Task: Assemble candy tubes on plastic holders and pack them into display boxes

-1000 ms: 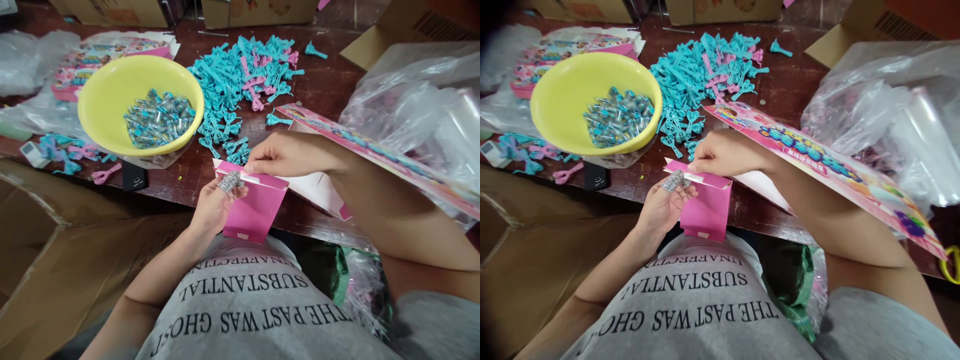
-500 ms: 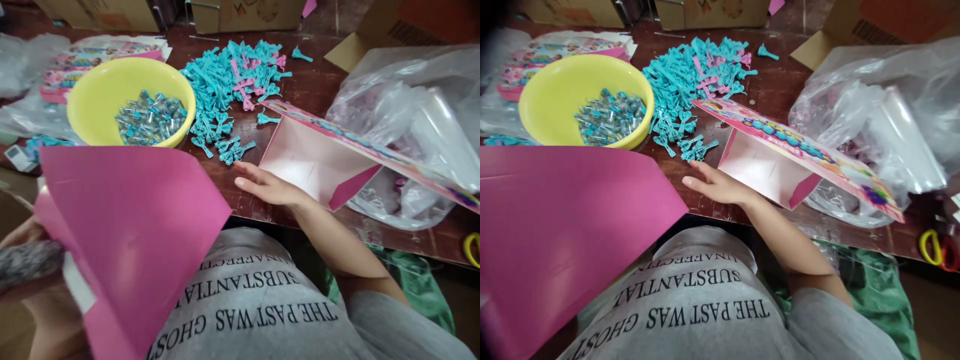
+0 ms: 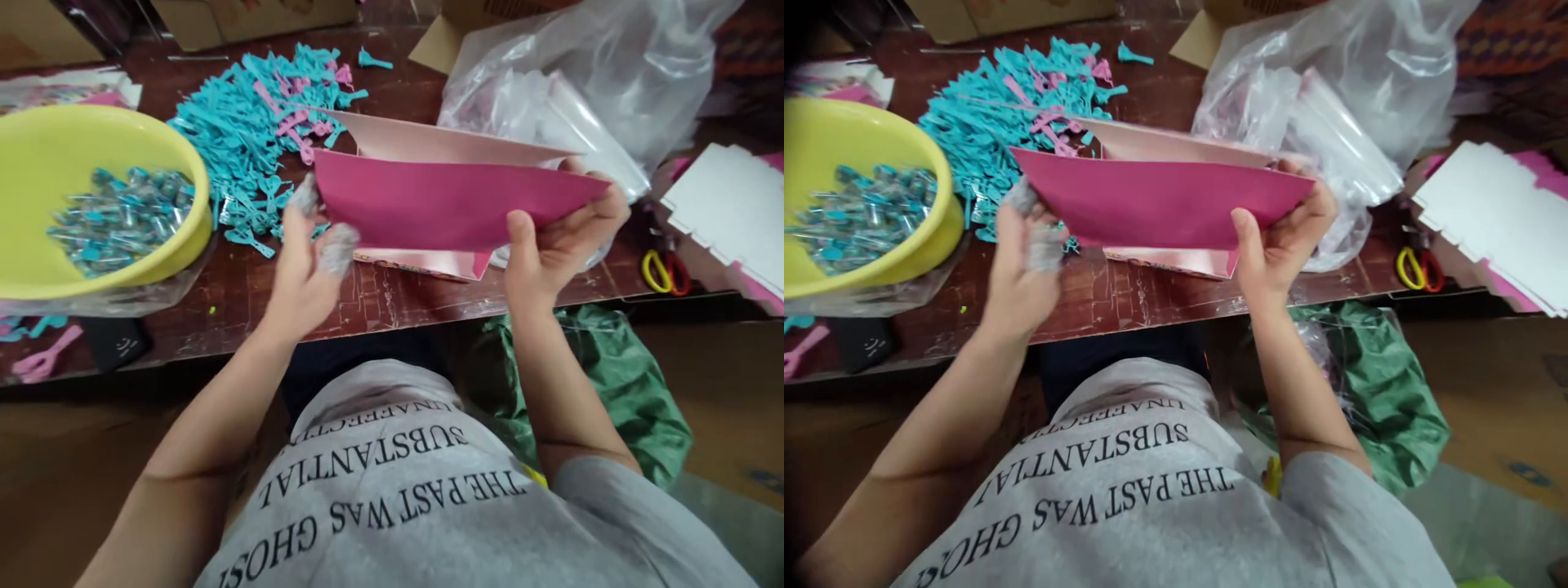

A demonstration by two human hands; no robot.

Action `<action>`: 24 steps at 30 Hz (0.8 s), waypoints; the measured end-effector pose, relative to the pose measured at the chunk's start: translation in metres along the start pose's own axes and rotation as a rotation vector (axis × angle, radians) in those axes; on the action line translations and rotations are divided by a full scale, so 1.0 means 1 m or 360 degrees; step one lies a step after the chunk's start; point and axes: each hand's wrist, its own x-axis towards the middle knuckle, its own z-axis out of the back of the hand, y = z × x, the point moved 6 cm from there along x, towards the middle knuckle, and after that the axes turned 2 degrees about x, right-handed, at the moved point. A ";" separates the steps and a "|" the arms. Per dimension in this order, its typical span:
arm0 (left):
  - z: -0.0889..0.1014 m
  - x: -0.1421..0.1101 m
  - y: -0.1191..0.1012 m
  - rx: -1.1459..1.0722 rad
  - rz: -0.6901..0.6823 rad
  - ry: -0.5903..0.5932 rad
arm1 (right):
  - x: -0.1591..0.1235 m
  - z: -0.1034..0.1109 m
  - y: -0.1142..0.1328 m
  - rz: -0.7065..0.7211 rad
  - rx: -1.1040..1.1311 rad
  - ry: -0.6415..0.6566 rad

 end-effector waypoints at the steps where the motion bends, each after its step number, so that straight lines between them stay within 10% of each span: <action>1: -0.019 0.014 0.008 0.0079 -0.0086 0.0055 | 0.000 0.001 -0.008 0.0020 -0.0032 -0.0030; 5: -0.052 0.056 0.051 0.0243 -0.0207 0.0190 | -0.014 -0.013 -0.042 -0.0090 -0.0100 0.0118; 10: -0.025 0.044 0.096 0.0515 -0.0146 0.0149 | -0.040 -0.015 -0.068 -0.0170 0.0186 0.0231; 16: -0.011 0.010 0.076 0.1615 -0.0621 0.0108 | -0.034 -0.007 -0.080 -0.0098 0.0317 0.0050; 24: -0.111 0.066 0.088 0.1929 -0.1073 0.0938 | -0.023 -0.009 -0.093 -0.0059 0.0266 0.0007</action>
